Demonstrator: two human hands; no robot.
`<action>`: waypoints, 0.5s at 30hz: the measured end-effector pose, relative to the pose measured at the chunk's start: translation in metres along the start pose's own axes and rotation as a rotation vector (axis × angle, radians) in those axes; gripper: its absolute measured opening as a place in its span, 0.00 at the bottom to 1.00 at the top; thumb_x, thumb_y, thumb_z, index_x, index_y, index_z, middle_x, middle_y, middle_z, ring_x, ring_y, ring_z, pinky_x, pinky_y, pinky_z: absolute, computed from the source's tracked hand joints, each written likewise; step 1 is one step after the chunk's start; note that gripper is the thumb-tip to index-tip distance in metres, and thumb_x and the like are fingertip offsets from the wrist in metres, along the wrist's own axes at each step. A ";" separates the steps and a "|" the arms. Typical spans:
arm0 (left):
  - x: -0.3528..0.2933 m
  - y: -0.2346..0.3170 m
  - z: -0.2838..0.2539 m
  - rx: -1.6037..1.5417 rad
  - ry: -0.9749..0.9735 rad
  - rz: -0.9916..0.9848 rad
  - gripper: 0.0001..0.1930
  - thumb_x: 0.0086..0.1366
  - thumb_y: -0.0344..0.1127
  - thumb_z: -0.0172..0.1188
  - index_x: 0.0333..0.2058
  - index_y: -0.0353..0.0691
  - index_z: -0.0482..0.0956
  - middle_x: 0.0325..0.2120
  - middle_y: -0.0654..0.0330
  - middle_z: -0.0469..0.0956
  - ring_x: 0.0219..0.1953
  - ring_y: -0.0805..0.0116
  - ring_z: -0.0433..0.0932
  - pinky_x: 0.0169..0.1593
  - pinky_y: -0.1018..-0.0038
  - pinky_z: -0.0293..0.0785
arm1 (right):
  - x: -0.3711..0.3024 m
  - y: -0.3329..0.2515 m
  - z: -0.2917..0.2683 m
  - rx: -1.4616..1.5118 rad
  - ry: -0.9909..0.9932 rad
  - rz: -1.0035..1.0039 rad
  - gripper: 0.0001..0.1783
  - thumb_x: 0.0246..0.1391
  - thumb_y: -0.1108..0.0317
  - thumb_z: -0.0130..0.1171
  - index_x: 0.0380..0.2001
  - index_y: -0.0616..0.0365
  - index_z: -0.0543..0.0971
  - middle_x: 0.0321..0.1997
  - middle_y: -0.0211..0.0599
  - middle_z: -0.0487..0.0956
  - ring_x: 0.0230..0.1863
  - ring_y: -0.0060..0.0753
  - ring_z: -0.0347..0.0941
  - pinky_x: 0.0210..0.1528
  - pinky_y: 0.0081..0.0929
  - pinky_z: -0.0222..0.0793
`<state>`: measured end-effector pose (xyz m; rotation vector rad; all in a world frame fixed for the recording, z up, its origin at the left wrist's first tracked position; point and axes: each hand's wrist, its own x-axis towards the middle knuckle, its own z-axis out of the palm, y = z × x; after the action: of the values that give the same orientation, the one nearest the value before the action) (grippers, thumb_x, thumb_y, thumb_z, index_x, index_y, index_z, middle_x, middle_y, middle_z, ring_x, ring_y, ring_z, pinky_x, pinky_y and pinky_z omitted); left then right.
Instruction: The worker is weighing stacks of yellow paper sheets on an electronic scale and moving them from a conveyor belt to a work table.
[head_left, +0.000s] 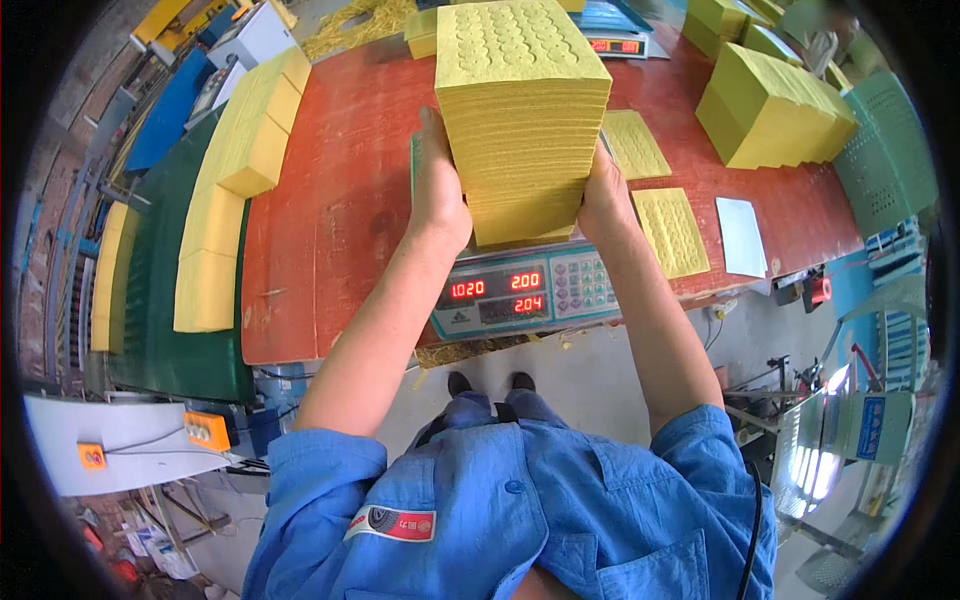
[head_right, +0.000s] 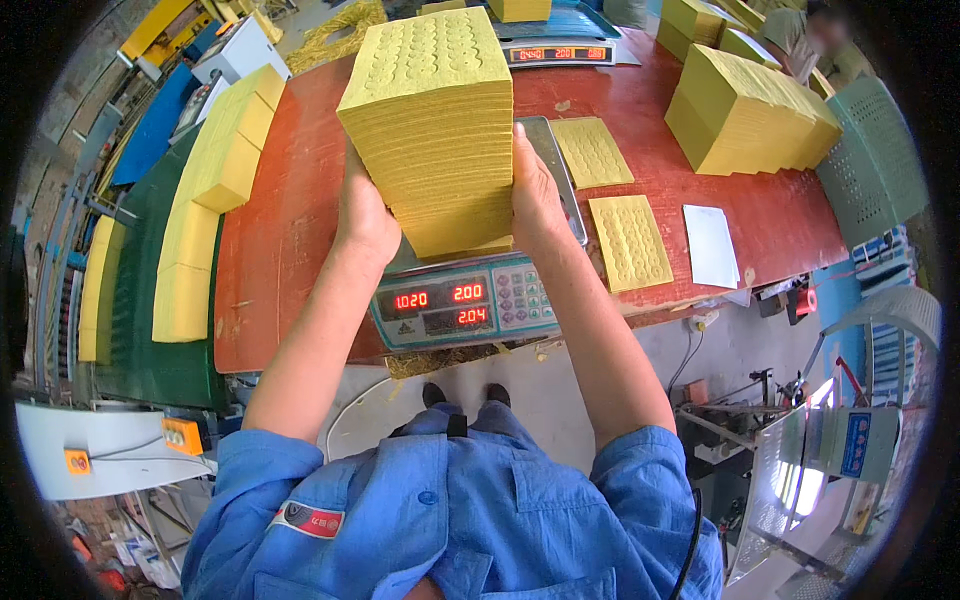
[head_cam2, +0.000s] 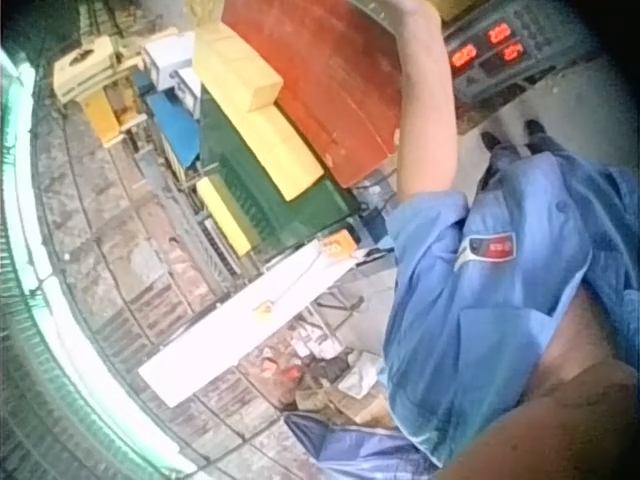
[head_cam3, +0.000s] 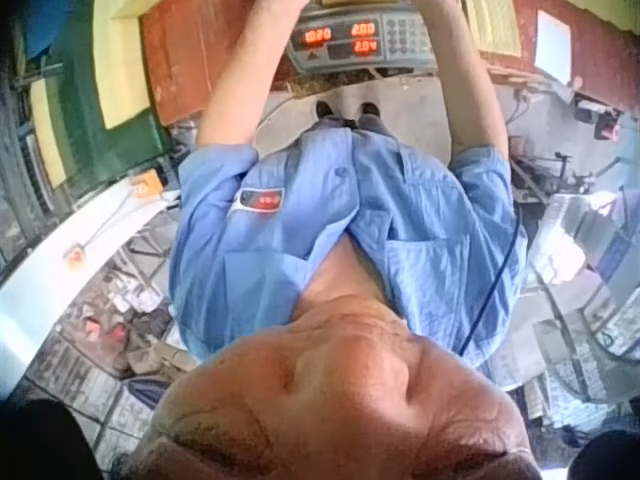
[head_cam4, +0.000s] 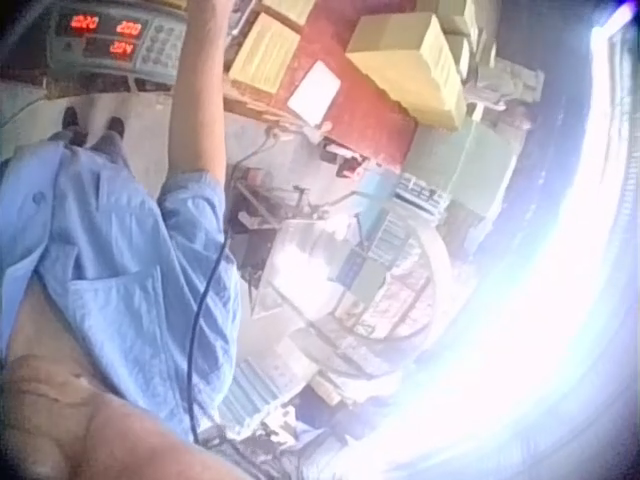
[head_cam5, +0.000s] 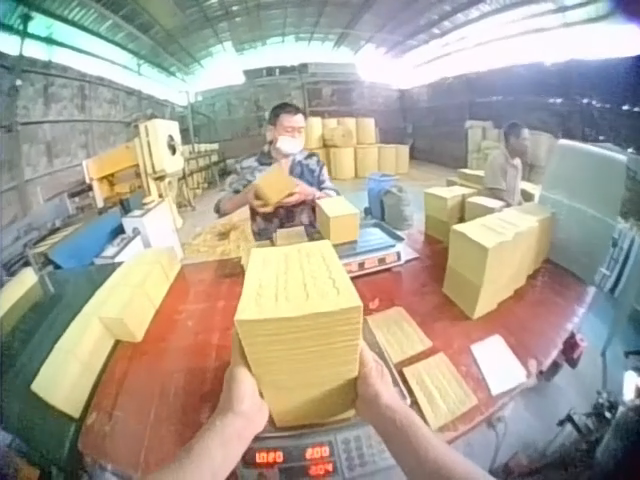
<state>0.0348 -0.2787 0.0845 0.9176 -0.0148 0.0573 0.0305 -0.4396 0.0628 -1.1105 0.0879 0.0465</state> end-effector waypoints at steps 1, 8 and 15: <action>-0.004 0.003 0.002 -0.002 -0.045 -0.015 0.30 0.74 0.57 0.38 0.58 0.37 0.67 0.57 0.58 0.70 0.56 0.68 0.70 0.60 0.70 0.65 | -0.002 0.001 -0.004 -0.005 -0.007 0.005 0.37 0.66 0.39 0.40 0.63 0.60 0.67 0.62 0.41 0.70 0.61 0.32 0.65 0.62 0.32 0.59; -0.101 0.020 -0.054 0.177 0.061 0.031 0.40 0.73 0.62 0.30 0.68 0.33 0.49 0.70 0.49 0.47 0.73 0.61 0.42 0.72 0.62 0.36 | -0.074 0.019 -0.042 -0.118 -0.035 -0.231 0.34 0.69 0.47 0.36 0.67 0.62 0.60 0.71 0.45 0.59 0.72 0.40 0.52 0.70 0.38 0.48; -0.169 0.005 -0.059 0.223 0.112 -0.123 0.37 0.73 0.59 0.31 0.67 0.31 0.53 0.66 0.45 0.58 0.68 0.55 0.57 0.68 0.59 0.51 | -0.157 0.029 -0.061 -0.001 -0.128 -0.070 0.34 0.69 0.48 0.36 0.67 0.62 0.59 0.71 0.46 0.59 0.73 0.43 0.51 0.71 0.44 0.43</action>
<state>-0.1348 -0.2359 0.0462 1.1350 0.1551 -0.0043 -0.1306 -0.4800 0.0244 -1.1084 -0.0649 0.0550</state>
